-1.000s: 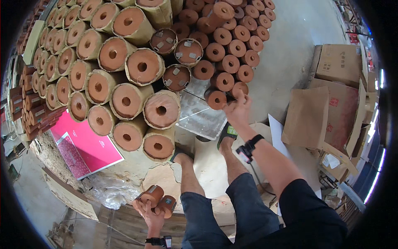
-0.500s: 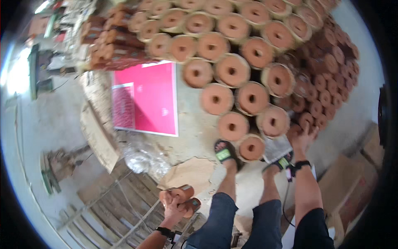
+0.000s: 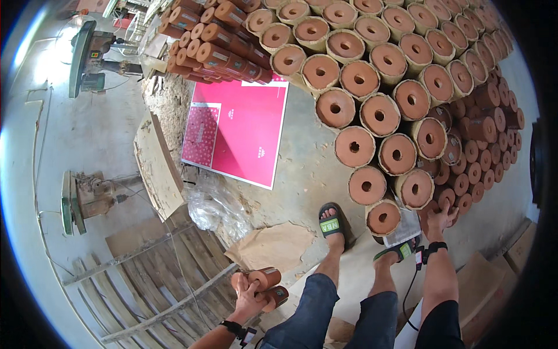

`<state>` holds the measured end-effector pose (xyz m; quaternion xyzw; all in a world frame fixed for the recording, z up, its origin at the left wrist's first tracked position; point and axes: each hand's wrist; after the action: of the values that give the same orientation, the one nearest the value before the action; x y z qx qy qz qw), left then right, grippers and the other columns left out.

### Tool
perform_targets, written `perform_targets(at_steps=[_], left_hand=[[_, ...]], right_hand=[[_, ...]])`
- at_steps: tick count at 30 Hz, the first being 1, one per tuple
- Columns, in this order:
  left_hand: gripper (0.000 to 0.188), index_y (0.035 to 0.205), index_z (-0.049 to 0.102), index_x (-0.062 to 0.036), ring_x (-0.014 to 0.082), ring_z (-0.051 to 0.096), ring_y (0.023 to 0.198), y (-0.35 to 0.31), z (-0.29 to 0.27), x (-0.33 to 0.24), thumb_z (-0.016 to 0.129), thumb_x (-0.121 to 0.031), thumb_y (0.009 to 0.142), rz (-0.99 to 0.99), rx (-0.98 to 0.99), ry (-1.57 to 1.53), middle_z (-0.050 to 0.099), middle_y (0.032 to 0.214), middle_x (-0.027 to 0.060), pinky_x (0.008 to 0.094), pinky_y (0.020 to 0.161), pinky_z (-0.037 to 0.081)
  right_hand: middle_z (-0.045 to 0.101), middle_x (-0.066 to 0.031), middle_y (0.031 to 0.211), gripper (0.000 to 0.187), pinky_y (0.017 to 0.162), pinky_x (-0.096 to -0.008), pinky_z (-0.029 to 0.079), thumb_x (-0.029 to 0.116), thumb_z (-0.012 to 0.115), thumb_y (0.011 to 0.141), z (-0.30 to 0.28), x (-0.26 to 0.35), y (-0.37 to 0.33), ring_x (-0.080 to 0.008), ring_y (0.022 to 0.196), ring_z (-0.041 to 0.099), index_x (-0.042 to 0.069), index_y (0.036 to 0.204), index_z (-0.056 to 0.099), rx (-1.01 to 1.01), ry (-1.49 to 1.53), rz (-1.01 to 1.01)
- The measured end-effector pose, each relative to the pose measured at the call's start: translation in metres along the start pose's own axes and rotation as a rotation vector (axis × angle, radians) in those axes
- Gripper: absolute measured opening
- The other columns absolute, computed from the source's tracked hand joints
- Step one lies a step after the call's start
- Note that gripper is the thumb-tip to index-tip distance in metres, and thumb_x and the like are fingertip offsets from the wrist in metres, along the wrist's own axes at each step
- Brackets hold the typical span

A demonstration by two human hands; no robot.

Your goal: Stacking and organizing cylindrical wooden furniture components on the floor of a workshop.

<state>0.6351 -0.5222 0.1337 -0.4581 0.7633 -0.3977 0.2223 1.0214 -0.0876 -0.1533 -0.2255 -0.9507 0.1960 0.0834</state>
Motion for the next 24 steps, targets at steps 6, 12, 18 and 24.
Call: perform_targets(at_steps=[6,12,18,24], left_hand=[[0.072,0.131,0.056,-0.0089,0.0521,0.01,0.145,-0.011,-0.007,-0.012,0.08,-0.03,0.066,0.104,-0.061,-0.032,0.017,0.152,0.0367,0.0571,0.116,0.024],[0.064,0.126,0.059,-0.0132,0.0527,0.024,0.139,-0.033,-0.014,0.035,0.076,-0.039,0.07,0.123,-0.234,-0.225,0.038,0.144,0.0306,0.0526,0.113,0.033],[0.039,0.075,0.044,-0.0104,0.0211,0.029,0.053,-0.057,-0.09,-0.039,0.037,-0.037,0.102,0.401,0.105,-1.119,0.037,0.068,0.0039,0.0394,0.052,0.035],[0.031,0.082,0.046,-0.011,0.0232,0.032,0.061,-0.066,-0.188,-0.207,0.041,-0.037,0.099,0.709,0.269,-0.672,0.04,0.074,0.0069,0.0403,0.059,0.036]], right_hand=[[0.02,-0.0236,0.155,0.084,0.112,-0.0461,0.035,0.015,0.082,0.065,-0.016,-0.049,0.009,-0.0429,0.139,0.029,0.018,0.142,0.047,-0.168,0.142,-0.121],[0.027,-0.0311,0.149,0.076,0.111,-0.0491,0.035,0.011,0.076,0.063,-0.119,-0.112,-0.076,-0.0477,0.136,0.032,0.012,0.134,0.051,-0.107,0.202,-0.143],[0.021,-0.0256,0.153,0.075,0.115,-0.0417,0.031,0.013,0.077,0.062,-0.296,-0.208,-0.15,-0.0431,0.137,0.03,0.014,0.132,0.053,0.004,0.057,0.045],[0.03,-0.0347,0.147,0.062,0.112,-0.0498,0.032,0.016,0.076,0.061,-0.438,-0.25,-0.126,-0.0513,0.134,0.032,0.012,0.121,0.06,-0.246,0.293,-0.109]])
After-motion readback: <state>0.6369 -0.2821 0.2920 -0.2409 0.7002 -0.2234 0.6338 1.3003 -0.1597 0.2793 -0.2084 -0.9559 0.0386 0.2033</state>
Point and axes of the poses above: each hand's wrist, its own y-axis towards the middle knuckle, its own z-axis out of the palm, x = y × z
